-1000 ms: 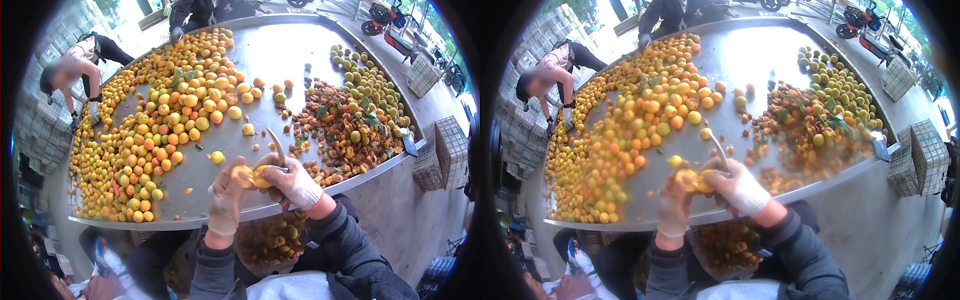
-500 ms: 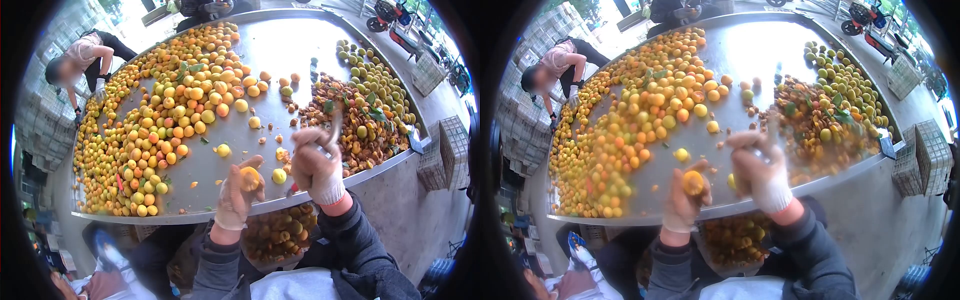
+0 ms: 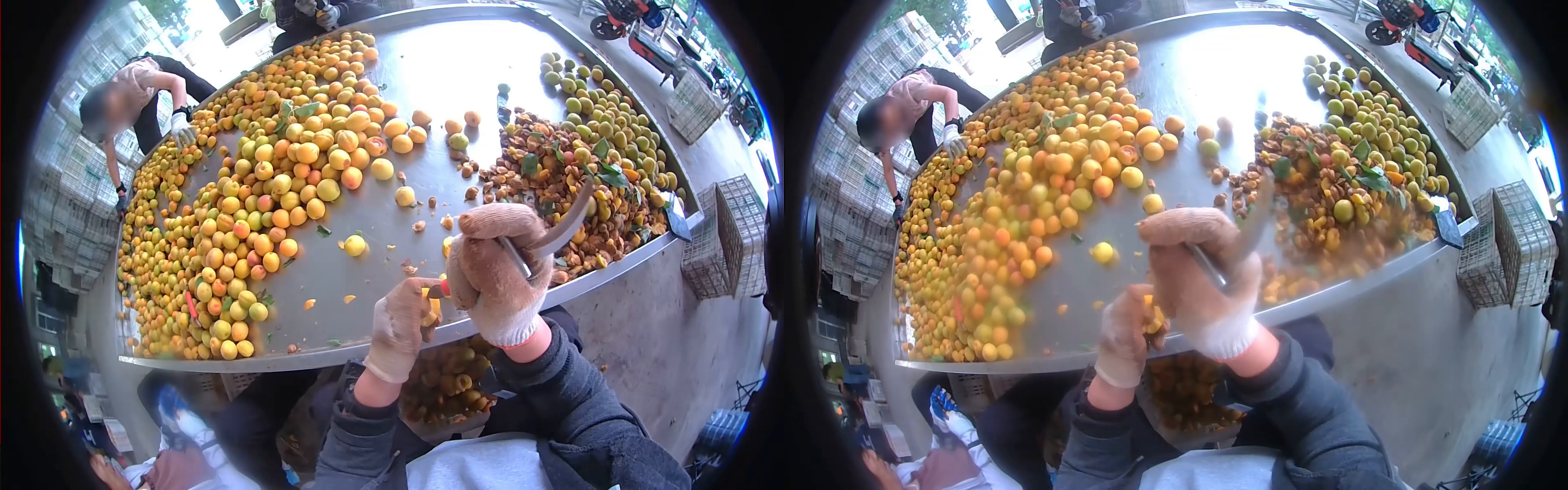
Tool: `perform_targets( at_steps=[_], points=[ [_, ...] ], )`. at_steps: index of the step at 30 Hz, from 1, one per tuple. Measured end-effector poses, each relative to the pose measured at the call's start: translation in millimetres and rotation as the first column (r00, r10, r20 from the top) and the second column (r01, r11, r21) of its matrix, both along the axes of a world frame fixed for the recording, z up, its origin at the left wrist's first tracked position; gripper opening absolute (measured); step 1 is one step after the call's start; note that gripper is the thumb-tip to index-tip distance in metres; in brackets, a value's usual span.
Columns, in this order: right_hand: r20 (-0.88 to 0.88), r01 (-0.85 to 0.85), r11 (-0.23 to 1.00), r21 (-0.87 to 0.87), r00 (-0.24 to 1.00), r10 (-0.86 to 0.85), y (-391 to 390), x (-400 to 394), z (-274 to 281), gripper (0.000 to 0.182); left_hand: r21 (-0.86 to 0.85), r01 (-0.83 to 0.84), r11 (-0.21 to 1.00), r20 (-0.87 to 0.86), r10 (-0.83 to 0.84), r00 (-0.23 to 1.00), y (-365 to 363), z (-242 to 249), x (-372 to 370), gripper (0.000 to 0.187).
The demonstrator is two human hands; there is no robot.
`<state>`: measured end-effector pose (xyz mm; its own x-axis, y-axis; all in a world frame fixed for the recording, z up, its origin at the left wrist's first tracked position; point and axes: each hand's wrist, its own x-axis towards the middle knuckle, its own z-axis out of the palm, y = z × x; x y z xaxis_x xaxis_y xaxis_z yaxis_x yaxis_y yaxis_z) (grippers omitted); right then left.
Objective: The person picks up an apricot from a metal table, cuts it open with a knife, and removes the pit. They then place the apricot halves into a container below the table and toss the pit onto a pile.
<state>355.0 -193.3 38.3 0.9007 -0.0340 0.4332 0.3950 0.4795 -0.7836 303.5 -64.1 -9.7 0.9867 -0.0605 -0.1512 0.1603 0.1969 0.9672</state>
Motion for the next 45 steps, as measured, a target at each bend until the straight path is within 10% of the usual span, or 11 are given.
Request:
perform_targets(
  at_steps=[4,10,16,18,20,25,28,32,37,39,45],
  points=[
    [-0.032,-0.038,0.997,-0.073,0.999,0.036,6,6,4,0.014,0.082,-0.048,0.995,0.065,0.043,0.997,-3,-13,-2,0.043],
    [-0.429,-0.18,0.836,0.518,0.791,0.436,0,32,-17,0.013,-0.067,0.001,0.998,-0.234,-0.016,0.972,5,-3,1,0.028],
    [-0.494,-0.088,0.745,0.661,0.696,0.521,2,36,-36,0.015,-0.168,0.083,0.982,-0.082,-0.097,0.992,6,-20,-2,0.04],
    [-0.467,-0.063,0.657,0.751,0.653,0.596,4,34,-41,0.014,0.28,-0.168,0.945,0.374,0.054,0.926,-7,-24,-7,0.041],
    [-0.488,-0.033,0.676,0.736,0.665,0.565,5,33,-40,0.013,0.137,-0.089,0.986,0.163,0.066,0.984,-2,-23,-3,0.041],
    [-0.542,-0.144,0.986,0.079,0.824,0.164,-12,23,-14,0.018,-0.426,-0.281,0.86,-0.353,0.128,0.927,20,-24,15,0.043],
    [-0.053,-0.132,0.763,-0.633,0.99,0.127,0,10,-33,0.021,-0.341,-0.238,0.91,-0.278,0.144,0.95,21,-21,18,0.046],
    [0.045,-0.011,0.431,-0.902,0.992,0.121,6,-7,-35,0.023,-0.076,-0.28,0.957,-0.041,0.277,0.96,14,-36,17,0.043],
    [0.053,0.019,0.568,-0.823,0.998,0.044,7,-9,-31,0.02,-0.01,-0.225,0.974,0.024,0.225,0.974,31,-62,22,0.045],
    [-0.033,-0.011,0.657,-0.753,0.999,-0.022,-2,1,-32,0.018,-0.764,-0.09,0.639,-0.223,-0.131,0.966,45,-54,17,0.047],
    [-0.15,-0.023,0.596,-0.803,0.975,-0.164,-24,18,-33,0.027,-0.53,-0.314,0.788,-0.399,0.095,0.912,27,-11,8,0.054]
  ],
)
